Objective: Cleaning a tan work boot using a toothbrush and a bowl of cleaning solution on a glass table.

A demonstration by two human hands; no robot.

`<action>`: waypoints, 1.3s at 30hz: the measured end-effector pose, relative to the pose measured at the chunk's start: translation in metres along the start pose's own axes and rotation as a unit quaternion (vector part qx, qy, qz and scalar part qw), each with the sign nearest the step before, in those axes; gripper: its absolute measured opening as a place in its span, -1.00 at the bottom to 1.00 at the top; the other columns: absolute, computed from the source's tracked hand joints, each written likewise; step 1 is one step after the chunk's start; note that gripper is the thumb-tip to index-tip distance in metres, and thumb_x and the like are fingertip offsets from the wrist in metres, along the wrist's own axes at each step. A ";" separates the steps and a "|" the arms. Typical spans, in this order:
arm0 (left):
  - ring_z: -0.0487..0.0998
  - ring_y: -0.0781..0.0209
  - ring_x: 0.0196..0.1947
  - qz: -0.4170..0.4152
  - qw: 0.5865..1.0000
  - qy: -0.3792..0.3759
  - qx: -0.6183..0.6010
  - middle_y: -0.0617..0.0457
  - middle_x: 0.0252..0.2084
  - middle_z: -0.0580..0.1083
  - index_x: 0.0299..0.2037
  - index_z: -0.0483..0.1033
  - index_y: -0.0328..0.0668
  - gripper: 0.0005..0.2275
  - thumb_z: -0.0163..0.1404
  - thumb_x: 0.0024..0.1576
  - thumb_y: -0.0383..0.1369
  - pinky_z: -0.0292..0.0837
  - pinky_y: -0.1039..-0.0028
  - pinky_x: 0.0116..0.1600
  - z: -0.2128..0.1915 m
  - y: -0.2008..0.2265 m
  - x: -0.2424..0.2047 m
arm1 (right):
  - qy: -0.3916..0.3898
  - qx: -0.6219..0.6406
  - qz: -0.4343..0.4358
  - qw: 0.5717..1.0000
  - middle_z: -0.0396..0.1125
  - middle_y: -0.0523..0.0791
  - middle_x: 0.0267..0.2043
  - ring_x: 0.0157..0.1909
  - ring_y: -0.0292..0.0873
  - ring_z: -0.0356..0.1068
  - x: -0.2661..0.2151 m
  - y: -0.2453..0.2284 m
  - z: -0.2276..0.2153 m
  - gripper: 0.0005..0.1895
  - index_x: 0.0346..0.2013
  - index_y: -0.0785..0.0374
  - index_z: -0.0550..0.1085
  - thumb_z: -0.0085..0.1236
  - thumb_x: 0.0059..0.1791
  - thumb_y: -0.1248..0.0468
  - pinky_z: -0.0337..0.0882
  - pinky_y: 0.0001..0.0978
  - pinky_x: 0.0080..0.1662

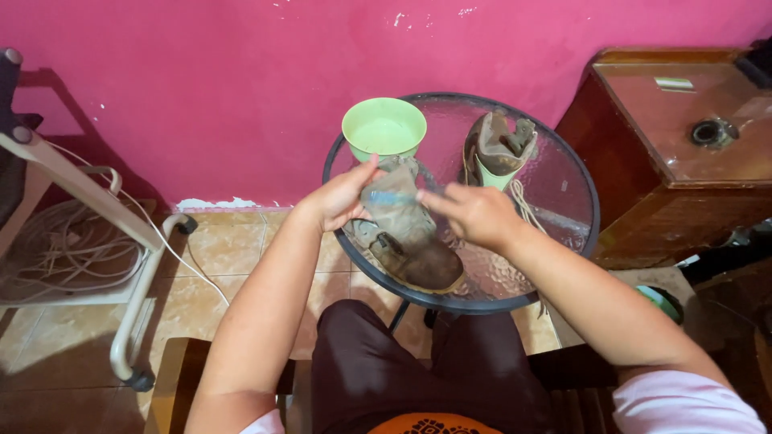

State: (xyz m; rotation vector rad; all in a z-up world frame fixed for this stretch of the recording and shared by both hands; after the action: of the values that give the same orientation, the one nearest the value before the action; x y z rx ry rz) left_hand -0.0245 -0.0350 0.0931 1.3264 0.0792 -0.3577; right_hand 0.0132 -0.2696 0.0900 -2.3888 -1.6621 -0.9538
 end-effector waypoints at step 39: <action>0.50 -0.01 0.14 0.208 0.921 0.012 0.328 -0.21 0.11 0.54 0.27 0.45 -0.17 -0.44 0.16 -0.04 -0.51 0.38 0.13 0.23 0.000 0.012 -0.026 | 0.043 0.188 0.184 0.964 0.33 -0.10 -0.41 -0.36 0.08 0.47 -0.010 -0.042 0.020 -0.53 0.17 -0.13 0.50 0.01 -0.02 0.28 0.49 -0.03 -0.32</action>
State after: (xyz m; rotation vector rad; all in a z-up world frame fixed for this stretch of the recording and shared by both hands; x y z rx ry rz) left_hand -0.0450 -0.0275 0.1113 1.9613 -0.3294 0.0101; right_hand -0.0163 -0.2526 0.0576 -2.2428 -1.1775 -0.6061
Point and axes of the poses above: each hand's wrist, its own x-axis towards the middle knuckle, its own z-axis out of the palm, y = z × x, the point moved 5 cm from there along x, towards the middle knuckle
